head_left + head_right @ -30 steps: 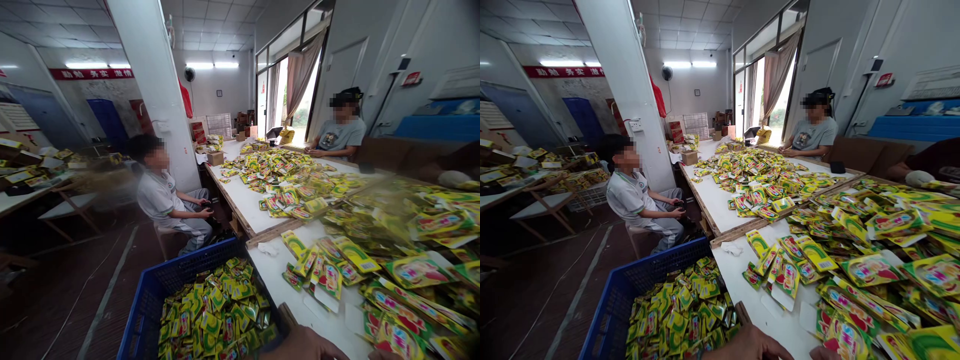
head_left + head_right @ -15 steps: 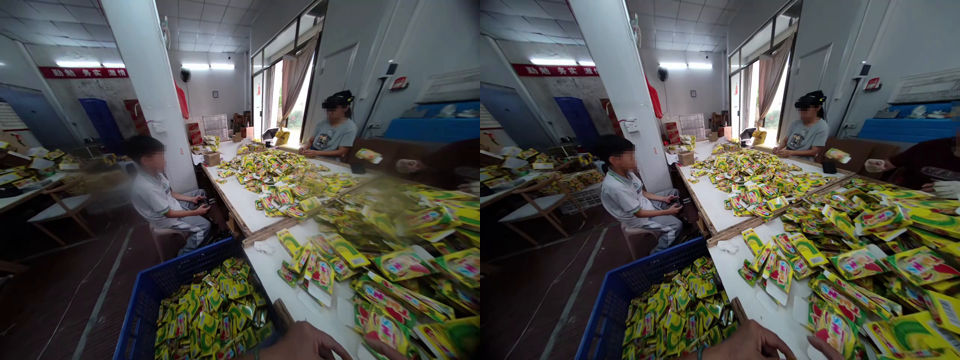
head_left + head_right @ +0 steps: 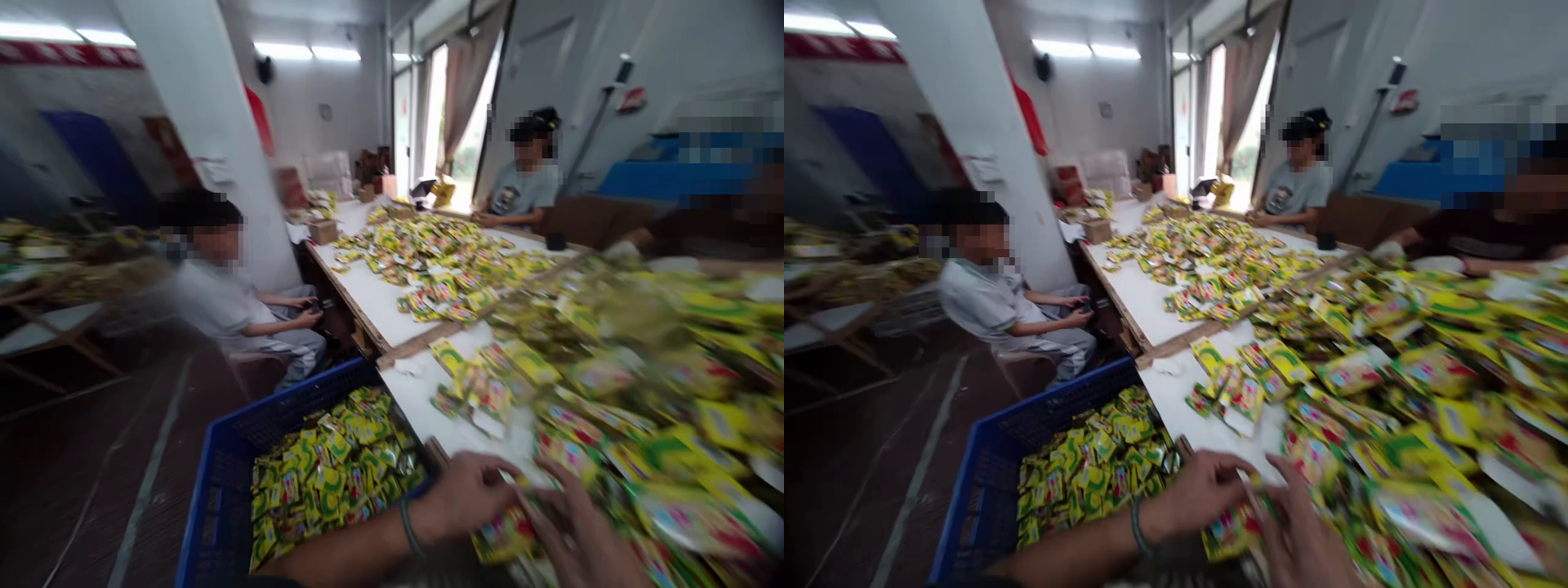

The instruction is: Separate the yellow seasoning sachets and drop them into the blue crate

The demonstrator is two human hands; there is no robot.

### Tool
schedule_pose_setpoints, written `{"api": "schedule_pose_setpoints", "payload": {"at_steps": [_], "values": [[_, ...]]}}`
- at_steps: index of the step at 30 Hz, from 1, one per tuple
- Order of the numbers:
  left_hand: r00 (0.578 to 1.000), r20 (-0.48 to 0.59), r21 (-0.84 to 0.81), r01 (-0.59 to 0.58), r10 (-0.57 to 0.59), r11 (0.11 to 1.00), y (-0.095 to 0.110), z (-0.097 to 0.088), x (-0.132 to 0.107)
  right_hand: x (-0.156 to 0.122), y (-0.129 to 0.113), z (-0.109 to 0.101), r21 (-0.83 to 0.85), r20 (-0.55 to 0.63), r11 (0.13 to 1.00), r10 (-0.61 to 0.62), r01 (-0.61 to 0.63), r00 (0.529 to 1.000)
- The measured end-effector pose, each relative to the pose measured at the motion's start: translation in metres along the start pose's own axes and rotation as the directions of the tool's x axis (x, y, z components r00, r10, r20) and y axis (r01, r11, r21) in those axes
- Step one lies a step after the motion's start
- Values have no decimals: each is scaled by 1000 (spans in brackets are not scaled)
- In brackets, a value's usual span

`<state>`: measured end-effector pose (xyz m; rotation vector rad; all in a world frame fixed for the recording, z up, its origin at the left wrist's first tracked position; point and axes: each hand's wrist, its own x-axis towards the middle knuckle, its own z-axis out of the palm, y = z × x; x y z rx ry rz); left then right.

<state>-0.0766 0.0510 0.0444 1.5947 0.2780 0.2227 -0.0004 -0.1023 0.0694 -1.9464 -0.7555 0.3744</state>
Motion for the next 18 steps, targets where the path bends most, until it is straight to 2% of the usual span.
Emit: {"api": "schedule_pose_setpoints", "payload": {"at_steps": [1, 3, 5, 7, 9, 11, 13, 14, 16, 18], "values": [[999, -27, 2, -20, 20, 1000, 1, 1, 0, -2, -9, -2, -41, 59, 999, -25, 27, 998], [1000, -17, -89, 3, -5, 996, 2, 3, 0, -3, -23, -5, 9, 43, 998, -57, 57, 997], [999, 4, -267, 47, -48, 962, 3, 3, 3, -1, -29, -6, 42, -110, 994, -91, 96, 990], [994, 29, -399, 109, -106, 910, 3, 1, 4, 0, -30, -5, -68, -139, 991, -124, 116, 982], [991, 32, -467, 130, -131, 874, 6, 1, 2, -3, -28, -3, -129, -162, 983, -154, 134, 975], [994, -1, -498, 91, -106, 862, 10, 2, -1, -5, -23, -2, -121, -294, 983, -170, 140, 941], [997, -42, -513, 32, -62, 858, 13, 5, -2, -5, -17, 1, -45, -389, 992, -126, 118, 913], [997, -67, -512, 3, -43, 859, 14, 7, -2, -4, -13, 3, 22, -375, 995, -84, 100, 923], [994, -107, -489, -41, -13, 871, 15, 10, 0, -1, -6, 9, 206, -268, 978, 16, 42, 963], [994, -100, -409, -81, 43, 909, 15, 11, -1, 0, -1, 13, 377, -226, 926, 110, -17, 968]]}}
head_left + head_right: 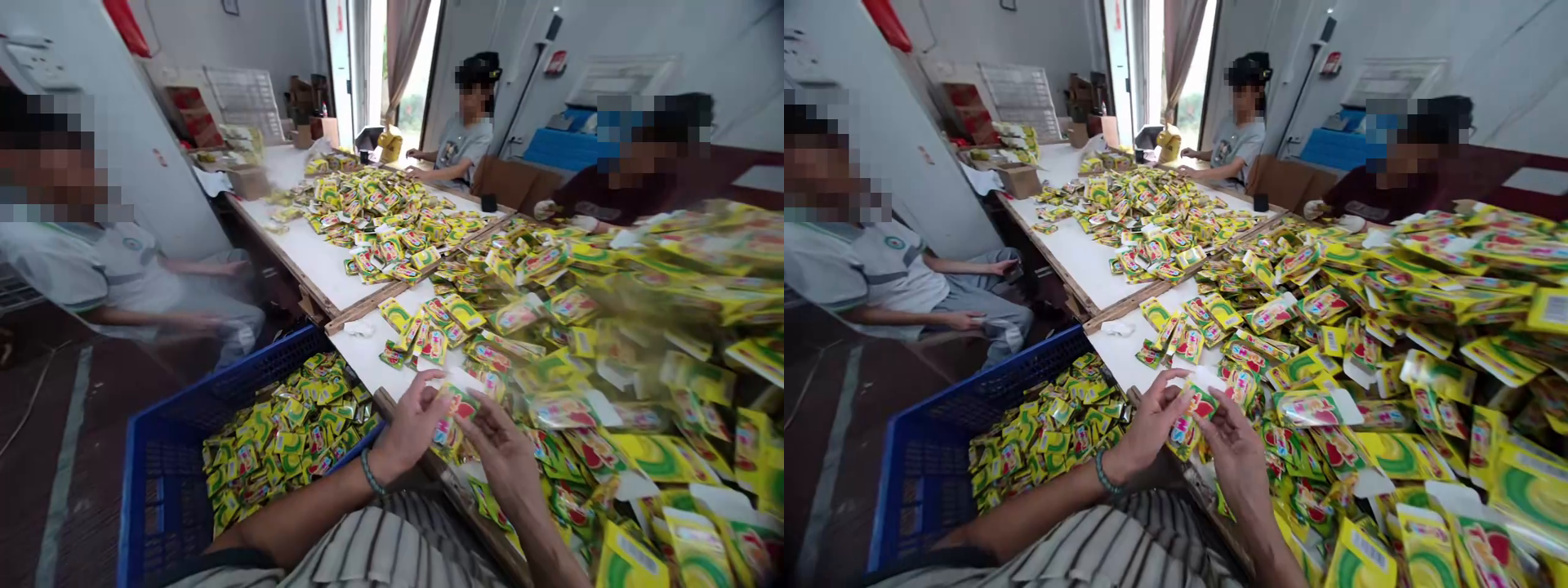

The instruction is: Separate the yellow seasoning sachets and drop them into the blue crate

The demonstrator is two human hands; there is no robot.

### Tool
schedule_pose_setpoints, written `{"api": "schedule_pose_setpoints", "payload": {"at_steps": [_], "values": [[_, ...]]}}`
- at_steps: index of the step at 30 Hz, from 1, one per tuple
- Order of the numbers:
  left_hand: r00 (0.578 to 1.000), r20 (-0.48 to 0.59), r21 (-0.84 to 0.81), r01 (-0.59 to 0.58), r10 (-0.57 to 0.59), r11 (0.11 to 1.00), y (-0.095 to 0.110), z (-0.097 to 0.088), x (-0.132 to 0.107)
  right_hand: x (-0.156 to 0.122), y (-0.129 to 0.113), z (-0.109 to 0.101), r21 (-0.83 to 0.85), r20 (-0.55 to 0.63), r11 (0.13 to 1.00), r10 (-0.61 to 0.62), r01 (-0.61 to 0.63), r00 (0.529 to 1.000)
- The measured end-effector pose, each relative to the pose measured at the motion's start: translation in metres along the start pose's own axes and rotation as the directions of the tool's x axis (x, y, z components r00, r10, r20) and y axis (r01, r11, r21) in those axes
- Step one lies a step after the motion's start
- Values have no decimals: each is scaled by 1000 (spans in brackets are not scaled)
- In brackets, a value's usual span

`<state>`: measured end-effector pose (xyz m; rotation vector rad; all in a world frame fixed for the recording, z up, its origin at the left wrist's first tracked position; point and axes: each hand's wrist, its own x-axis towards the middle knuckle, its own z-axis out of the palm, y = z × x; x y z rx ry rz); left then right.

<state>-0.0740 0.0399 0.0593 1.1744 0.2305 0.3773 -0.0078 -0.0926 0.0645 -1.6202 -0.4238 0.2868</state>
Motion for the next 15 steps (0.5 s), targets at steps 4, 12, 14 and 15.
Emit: {"api": "schedule_pose_setpoints", "payload": {"at_steps": [4, 12, 14, 15], "values": [[978, 207, 217, -49, 4, 975, 5, -6, -8, -4, 0, -2, 132, -87, 988, 93, -81, 992], [932, 339, 367, -7, -126, 930, 2, -20, -7, -13, 3, -8, 149, 46, 981, 120, -126, 992], [945, 307, 302, 13, -110, 953, -3, -17, -7, -11, 4, -9, 110, 20, 988, 106, -108, 994], [956, 277, 251, 25, -96, 968, -5, -15, -8, -10, 4, -10, 27, 1, 996, 88, -88, 996]]}}
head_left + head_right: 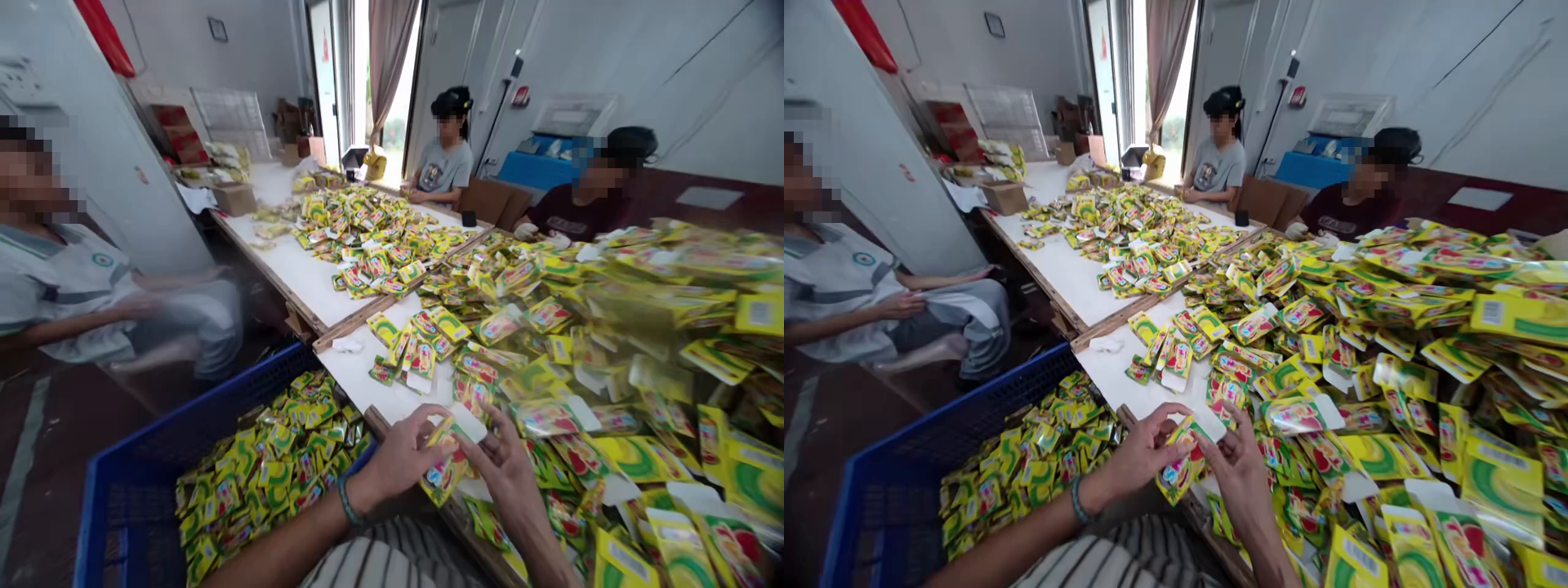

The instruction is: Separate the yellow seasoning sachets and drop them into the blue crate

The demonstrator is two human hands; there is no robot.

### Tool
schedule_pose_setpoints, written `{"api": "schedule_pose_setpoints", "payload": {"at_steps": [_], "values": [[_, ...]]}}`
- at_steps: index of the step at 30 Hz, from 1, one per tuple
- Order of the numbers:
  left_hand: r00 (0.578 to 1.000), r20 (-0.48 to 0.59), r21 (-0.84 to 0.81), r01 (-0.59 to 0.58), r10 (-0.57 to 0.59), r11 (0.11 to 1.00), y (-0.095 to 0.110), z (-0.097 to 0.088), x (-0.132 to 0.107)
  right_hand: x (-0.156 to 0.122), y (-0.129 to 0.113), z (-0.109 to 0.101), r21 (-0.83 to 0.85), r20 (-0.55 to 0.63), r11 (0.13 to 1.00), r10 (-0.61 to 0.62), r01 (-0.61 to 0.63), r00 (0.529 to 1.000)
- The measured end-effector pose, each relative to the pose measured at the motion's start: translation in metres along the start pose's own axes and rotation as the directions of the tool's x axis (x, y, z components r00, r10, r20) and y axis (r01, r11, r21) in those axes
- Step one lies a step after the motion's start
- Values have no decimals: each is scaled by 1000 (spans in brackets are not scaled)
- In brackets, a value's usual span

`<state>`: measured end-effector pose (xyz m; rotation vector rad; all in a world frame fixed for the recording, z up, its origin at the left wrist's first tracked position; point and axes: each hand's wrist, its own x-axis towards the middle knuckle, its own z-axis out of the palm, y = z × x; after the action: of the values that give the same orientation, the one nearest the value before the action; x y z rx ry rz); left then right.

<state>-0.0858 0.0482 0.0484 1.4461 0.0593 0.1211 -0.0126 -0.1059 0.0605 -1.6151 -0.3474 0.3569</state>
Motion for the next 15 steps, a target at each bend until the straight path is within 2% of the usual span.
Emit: {"api": "schedule_pose_setpoints", "payload": {"at_steps": [2, 4, 7, 11, 15], "values": [[996, -86, -102, -27, 18, 994, -3, 4, 1, 1, -2, -1, -227, -27, 970, -91, 83, 995], [985, -170, -142, -54, 29, 988, -5, 6, 3, 1, -4, 0, -366, -7, 910, -210, 193, 978], [968, -249, -133, -54, 20, 990, -6, 6, 4, 0, -9, 3, -318, 76, 914, -239, 251, 968], [968, -251, -72, -8, -11, 997, -5, 5, 5, -3, -13, 7, -208, 44, 963, -162, 168, 986], [968, -247, -85, 31, -51, 996, -3, 7, 8, -6, -12, 4, -274, 28, 947, -169, 170, 985]]}}
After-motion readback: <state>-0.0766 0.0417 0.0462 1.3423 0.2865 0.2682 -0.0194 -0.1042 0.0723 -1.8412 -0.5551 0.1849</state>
